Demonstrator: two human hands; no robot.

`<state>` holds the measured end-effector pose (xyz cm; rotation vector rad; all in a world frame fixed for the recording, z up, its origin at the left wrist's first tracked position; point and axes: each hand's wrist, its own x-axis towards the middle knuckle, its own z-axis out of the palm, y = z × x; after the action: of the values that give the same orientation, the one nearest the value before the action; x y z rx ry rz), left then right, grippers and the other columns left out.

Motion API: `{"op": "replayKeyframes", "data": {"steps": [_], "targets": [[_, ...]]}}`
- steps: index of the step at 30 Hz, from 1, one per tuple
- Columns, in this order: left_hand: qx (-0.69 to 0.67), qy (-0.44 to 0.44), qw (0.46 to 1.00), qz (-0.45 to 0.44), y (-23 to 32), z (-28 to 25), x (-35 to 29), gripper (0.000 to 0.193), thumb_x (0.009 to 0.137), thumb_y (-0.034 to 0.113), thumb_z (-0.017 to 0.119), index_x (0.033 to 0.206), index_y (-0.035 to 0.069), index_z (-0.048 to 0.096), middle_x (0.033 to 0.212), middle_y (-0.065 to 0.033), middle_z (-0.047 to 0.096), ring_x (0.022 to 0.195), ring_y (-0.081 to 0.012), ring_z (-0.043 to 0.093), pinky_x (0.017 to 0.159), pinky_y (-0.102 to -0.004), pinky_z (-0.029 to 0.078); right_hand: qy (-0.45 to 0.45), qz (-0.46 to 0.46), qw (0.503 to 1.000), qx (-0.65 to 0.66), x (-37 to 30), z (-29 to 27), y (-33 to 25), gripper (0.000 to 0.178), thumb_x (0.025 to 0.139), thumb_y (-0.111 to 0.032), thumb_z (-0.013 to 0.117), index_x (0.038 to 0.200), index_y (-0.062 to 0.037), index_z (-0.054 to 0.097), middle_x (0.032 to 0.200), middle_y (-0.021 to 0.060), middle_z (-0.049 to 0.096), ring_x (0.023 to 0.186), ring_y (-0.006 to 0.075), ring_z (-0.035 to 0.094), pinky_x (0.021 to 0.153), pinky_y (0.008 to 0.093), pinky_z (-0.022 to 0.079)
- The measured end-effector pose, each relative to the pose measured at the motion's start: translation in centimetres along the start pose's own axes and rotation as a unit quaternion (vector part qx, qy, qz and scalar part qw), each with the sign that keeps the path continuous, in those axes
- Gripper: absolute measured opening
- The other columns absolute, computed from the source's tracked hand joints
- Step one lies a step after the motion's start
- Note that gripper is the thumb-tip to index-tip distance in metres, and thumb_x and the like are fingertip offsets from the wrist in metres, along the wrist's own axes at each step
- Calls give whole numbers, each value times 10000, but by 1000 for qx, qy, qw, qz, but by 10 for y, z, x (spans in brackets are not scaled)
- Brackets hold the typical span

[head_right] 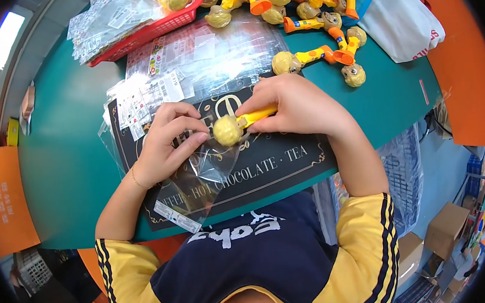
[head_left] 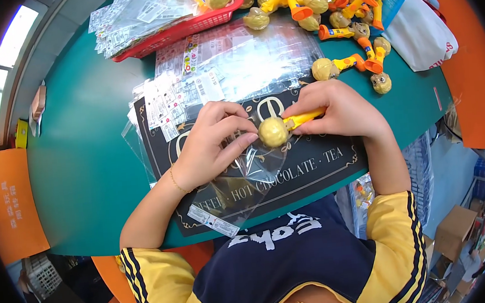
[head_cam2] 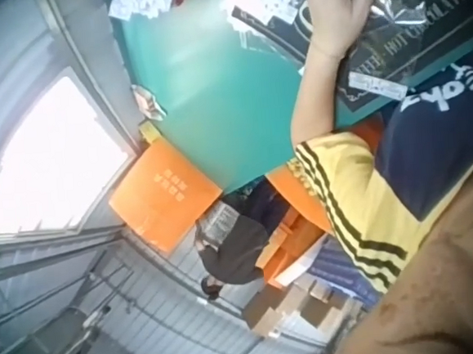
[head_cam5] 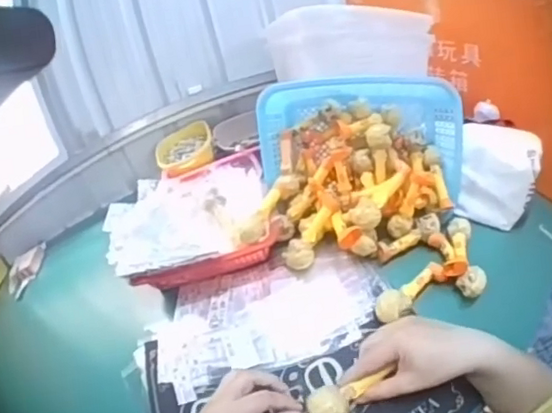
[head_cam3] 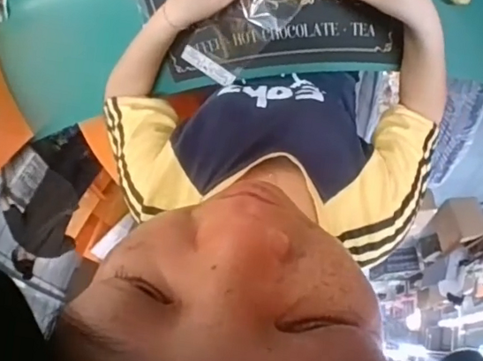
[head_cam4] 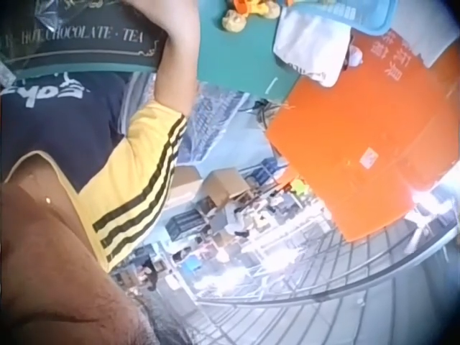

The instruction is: Picking up small plastic toy components and placing them into clear plastic bags.

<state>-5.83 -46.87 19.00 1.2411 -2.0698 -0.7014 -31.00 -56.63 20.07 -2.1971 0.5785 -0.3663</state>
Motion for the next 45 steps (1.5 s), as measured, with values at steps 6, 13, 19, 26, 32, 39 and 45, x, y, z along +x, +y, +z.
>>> {"op": "replayKeyframes", "data": {"steps": [6, 13, 19, 26, 32, 39, 45], "targets": [[-69, 5, 997, 18, 7, 11, 3, 130, 799, 123, 689, 917, 97, 641, 1019, -60, 532, 941, -232, 517, 821, -330, 442, -19, -45, 999, 9, 3, 8, -6, 290, 667, -109, 779, 937, -50, 694, 770, 61, 627, 712, 193, 589, 644, 310, 457], [-50, 13, 972, -228, 19, 0, -1, 454, 800, 255, 719, 1164, 74, 518, 886, -68, 567, 698, -176, 585, 608, -290, 460, 23, -31, 994, 107, 6, 13, -4, 271, 646, -82, 795, 883, -31, 672, 808, 61, 647, 726, 188, 599, 642, 297, 457], [-282, -91, 906, -303, 8, 2, -6, 558, 882, 347, 632, 1273, 17, 409, 761, -67, 605, 651, -99, 580, 552, -255, 440, 81, -101, 991, 36, 9, 17, -4, 262, 617, -71, 797, 856, -46, 694, 769, 57, 631, 691, 198, 584, 604, 304, 448], [-528, -68, 751, -390, 19, -2, 4, 432, 949, 196, 523, 1330, 35, 400, 1069, -92, 605, 969, -154, 617, 782, -267, 517, 114, -168, 979, -28, 10, 18, -5, 270, 602, -74, 786, 861, -71, 707, 752, 38, 619, 684, 201, 578, 589, 314, 443], [-571, -71, 723, -381, 18, 7, 3, 352, 960, 176, 483, 1253, -19, 487, 1135, -97, 589, 1033, -135, 588, 885, -258, 476, 70, -170, 983, 5, 11, 28, -7, 284, 610, -83, 800, 878, -71, 706, 776, 38, 624, 710, 199, 584, 604, 304, 451], [-572, -107, 724, -371, 15, 13, -3, 309, 958, 165, 495, 1205, -12, 556, 1024, -62, 640, 931, -106, 614, 801, -227, 496, -35, -83, 980, 175, 12, 31, -7, 260, 619, -111, 835, 844, -61, 714, 807, 31, 617, 733, 151, 578, 614, 264, 451], [-595, -80, 731, -323, 17, 18, 1, 318, 971, 138, 465, 1235, -27, 525, 1052, -68, 627, 911, -101, 601, 802, -215, 486, -109, -121, 973, 161, 13, 31, -11, 312, 672, -50, 734, 972, -59, 648, 859, 35, 526, 822, 169, 528, 728, 266, 433]]}}
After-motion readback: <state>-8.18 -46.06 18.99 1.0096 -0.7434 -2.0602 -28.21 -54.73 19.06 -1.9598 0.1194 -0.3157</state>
